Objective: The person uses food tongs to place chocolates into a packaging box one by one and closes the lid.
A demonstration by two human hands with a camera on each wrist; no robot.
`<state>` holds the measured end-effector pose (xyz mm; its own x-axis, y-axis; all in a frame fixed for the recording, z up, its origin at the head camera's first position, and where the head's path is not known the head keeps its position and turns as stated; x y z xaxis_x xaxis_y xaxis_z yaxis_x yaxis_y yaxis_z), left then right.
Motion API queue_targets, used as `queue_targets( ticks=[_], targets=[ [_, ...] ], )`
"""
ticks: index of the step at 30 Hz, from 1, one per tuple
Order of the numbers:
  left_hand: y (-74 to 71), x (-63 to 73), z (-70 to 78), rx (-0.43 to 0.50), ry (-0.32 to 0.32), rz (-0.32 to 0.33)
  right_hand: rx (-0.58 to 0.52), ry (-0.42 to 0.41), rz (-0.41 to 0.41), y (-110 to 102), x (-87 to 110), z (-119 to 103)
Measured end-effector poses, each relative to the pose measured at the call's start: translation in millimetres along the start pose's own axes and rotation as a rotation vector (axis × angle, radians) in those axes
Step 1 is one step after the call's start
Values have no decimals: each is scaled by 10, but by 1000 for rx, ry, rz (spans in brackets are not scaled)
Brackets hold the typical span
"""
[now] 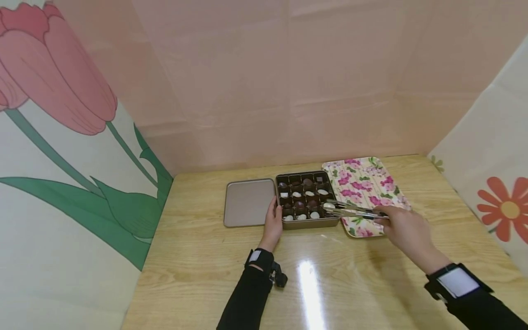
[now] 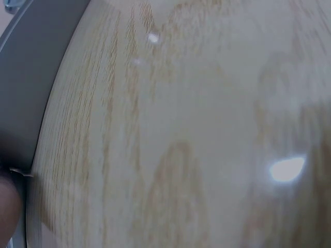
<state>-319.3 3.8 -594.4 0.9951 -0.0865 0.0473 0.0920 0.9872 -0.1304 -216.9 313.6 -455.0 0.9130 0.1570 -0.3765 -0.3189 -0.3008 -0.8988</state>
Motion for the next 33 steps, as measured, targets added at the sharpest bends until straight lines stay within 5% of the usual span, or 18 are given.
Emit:
queue_targets(
  ticks=[12,33],
  targets=[
    [-8,7,11,15,5,-7,85,-97,12,-66,-162,-101],
    [-6,9,14,-7,7,-9,45,-50,-21,-87,-175,-80]
  ],
)
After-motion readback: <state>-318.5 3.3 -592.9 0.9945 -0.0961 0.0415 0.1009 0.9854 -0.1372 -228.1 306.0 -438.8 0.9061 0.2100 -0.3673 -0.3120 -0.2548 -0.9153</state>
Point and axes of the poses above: each hand's wrist, its own x-axis away from the middle knuckle, its own y-axis out of the palm, z = x × y, the point moved 8 cm from there along -x, towards the middle knuckle, and after that the axes turned 3 degrees about -x, right-handed, at the moved point
